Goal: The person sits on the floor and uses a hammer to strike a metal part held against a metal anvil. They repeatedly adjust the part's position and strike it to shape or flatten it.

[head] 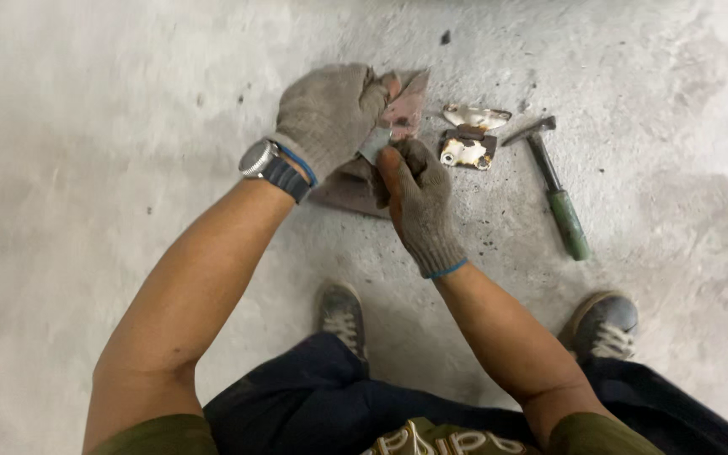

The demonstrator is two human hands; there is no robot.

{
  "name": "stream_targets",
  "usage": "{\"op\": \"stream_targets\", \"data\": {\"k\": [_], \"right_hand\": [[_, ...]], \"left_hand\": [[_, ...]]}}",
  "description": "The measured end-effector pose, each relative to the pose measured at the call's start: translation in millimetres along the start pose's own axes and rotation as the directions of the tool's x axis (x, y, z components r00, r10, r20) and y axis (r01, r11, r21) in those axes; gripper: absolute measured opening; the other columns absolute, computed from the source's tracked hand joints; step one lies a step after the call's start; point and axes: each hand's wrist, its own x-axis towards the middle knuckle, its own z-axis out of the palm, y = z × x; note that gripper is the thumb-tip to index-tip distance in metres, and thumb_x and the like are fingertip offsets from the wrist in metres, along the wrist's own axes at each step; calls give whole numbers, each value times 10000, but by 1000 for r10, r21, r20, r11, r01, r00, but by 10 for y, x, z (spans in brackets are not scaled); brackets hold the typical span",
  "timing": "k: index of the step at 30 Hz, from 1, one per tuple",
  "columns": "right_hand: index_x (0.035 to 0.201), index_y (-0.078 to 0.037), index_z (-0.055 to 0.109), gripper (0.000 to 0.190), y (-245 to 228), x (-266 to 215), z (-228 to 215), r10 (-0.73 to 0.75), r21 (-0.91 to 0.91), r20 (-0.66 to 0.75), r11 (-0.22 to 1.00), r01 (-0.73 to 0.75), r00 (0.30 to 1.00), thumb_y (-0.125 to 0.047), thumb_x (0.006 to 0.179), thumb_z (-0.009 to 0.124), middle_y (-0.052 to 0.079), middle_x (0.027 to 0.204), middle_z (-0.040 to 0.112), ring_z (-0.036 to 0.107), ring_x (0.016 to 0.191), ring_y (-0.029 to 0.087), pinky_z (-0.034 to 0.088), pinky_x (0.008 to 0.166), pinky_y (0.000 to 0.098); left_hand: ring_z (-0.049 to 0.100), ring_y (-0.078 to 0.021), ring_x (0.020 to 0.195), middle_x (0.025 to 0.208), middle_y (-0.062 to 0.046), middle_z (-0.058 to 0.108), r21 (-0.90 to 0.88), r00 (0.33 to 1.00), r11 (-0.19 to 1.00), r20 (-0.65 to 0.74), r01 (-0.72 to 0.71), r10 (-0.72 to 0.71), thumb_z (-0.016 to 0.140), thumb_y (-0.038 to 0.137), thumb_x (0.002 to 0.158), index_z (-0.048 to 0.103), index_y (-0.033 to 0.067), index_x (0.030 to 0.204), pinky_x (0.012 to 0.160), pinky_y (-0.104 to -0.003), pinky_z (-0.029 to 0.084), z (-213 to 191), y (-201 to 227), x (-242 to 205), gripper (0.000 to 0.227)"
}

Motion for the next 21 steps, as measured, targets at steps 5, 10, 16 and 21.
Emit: {"op": "stream_targets", "data": {"k": [5, 10, 16, 21], "right_hand": [[916, -21, 604, 339, -34, -30, 7, 67, -116, -100, 990, -78, 993, -324, 1066, 603, 45, 720, 580, 551, 592, 126, 486, 511, 277], [1181, -45, 650, 451, 52, -10, -529, 169, -451, -310, 840, -301, 936, -454, 1008, 572, 91, 901, 707, 656, 699, 185, 591, 641, 357], [1376, -40, 476, 628, 400, -73, -1752, -7, -828, -545, -155, -539, 838, -458, 932, 622, 264, 1337, 540, 520, 1208, 453, 423, 952, 575], [1347, -153, 579, 407, 671, -301, -2435, -36, -773, -579, -292, -563, 814, -444, 1070, 512, 220, 1240, 621, 585, 1165, 420, 438, 984, 578]], "left_hand": [[600, -203, 600, 663, -21, 591, -20, 995, 995, -10, -102, 101, 399, 535, 1060, 680, 97, 995, 568, -424, 525, 44, -89, 55, 524], [571, -186, 560, 606, -1, 562, -51, 995, 996, 65, -76, 79, 361, 537, 1064, 677, 99, 990, 549, -417, 515, 102, -122, 81, 545], [593, -217, 565, 652, -46, 600, -154, 997, 985, 8, -77, 79, 362, 530, 1090, 681, 85, 977, 517, -417, 523, 162, -161, 120, 559], [701, -293, 677, 751, -149, 692, -147, 955, 972, -261, -184, 141, 519, 479, 1017, 727, 66, 925, 607, -445, 570, 283, -185, 136, 471]]}}
